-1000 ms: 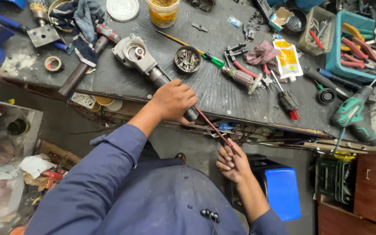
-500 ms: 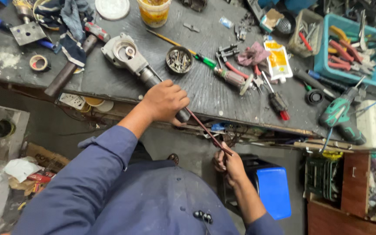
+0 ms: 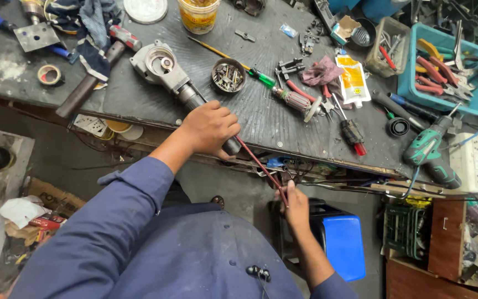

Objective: The person uses a red-handled screwdriver to manipulate a cylindrical electrical motor component on a cluttered workbench. They repeatedly insert and rotate the screwdriver inside the motor housing while holding the motor steady with their other hand.

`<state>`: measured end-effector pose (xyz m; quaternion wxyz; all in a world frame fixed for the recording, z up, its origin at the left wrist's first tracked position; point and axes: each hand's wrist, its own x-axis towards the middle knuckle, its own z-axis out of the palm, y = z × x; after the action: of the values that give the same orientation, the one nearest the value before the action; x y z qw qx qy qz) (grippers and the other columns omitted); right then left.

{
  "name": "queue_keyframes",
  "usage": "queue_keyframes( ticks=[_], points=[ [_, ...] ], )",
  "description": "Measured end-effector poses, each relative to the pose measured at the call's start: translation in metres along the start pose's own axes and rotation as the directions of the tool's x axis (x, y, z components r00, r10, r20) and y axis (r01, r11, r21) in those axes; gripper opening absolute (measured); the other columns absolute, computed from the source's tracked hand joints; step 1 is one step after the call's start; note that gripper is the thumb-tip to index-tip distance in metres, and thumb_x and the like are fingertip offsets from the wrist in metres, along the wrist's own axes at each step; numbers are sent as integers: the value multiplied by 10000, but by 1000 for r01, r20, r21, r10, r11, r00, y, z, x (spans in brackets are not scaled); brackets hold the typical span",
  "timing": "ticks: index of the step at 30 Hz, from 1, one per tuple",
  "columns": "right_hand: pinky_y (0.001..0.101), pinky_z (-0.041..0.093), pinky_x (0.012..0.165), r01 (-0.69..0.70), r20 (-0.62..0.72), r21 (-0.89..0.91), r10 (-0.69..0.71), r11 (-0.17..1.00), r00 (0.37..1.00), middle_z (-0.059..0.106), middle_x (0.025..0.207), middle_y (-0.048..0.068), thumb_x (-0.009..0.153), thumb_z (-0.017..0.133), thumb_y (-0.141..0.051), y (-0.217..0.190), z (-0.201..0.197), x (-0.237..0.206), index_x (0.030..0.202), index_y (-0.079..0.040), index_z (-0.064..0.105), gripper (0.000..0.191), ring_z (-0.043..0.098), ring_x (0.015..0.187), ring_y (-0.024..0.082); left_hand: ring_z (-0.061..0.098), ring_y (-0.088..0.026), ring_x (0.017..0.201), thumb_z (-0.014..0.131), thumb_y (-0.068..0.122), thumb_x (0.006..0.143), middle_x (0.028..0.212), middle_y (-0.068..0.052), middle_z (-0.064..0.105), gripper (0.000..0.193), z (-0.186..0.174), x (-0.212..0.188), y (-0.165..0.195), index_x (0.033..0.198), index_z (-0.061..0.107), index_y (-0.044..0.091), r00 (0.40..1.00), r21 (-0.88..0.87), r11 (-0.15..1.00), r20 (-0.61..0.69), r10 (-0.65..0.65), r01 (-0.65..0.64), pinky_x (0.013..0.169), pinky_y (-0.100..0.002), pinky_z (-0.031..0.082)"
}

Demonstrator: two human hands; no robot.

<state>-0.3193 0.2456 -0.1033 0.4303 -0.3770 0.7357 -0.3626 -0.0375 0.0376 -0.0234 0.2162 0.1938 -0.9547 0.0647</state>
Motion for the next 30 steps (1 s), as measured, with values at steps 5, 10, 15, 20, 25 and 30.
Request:
queue_keyframes(
  ticks=[5, 10, 15, 20, 25, 30],
  points=[
    [240, 489, 560, 687, 40, -433, -749, 584, 661, 673, 1001, 182, 1054, 455, -472, -15, 4, -11, 1129, 46, 674, 568, 605, 607, 161, 613, -222, 803, 809, 690, 545, 789, -20, 589, 633, -1, -2, -3, 759, 579, 140, 1000, -30, 999, -8, 10, -10, 728, -365, 427],
    [290, 518, 639, 274, 20, -90, -273, 958, 962, 660, 1098, 165, 941, 573, -349, -9, 19, 2, 1115, 9, 673, 410, 636, 768, 217, 617, -220, 814, 800, 696, 530, 802, -22, 595, 659, 1, 0, -1, 789, 591, 128, 1000, -2, 1000, 22, -8, 8, 754, -364, 435],
    [340, 547, 719, 519, -52, -328, -563, 790, 825, 647, 1195, 147, 827, 692, -226, -9, -5, -9, 1100, -28, 671, 338, 666, 928, 273, 609, -224, 795, 804, 693, 566, 794, -27, 592, 639, -1, 0, 1, 774, 588, 128, 1000, -21, 1000, 15, 0, 0, 742, -371, 431],
    [381, 562, 753, 627, 65, -585, -741, 514, 668, 654, 1264, 125, 682, 823, -223, -39, -11, -23, 1122, -44, 641, 509, 677, 1040, 310, 603, -220, 797, 805, 689, 576, 794, -23, 585, 637, -4, 0, 0, 785, 586, 129, 1000, -21, 1000, -1, -4, 4, 752, -365, 431],
    [387, 562, 741, 664, 58, -574, -785, 479, 616, 722, 1054, 110, 875, 675, -182, -35, 0, -10, 1080, -62, 688, 238, 701, 879, 304, 603, -219, 796, 800, 713, 540, 793, -22, 585, 676, -1, 0, 0, 786, 588, 120, 1000, 7, 1000, 11, 3, -4, 749, -361, 432],
    [375, 546, 695, 263, -26, -109, -267, 959, 963, 695, 1004, 125, 926, 647, -223, -6, 24, 0, 1091, -46, 669, 243, 671, 799, 282, 602, -217, 796, 798, 718, 548, 793, -19, 584, 670, -2, 0, 0, 782, 583, 127, 1000, 11, 1000, 2, 8, -8, 739, -363, 428]
  ],
)
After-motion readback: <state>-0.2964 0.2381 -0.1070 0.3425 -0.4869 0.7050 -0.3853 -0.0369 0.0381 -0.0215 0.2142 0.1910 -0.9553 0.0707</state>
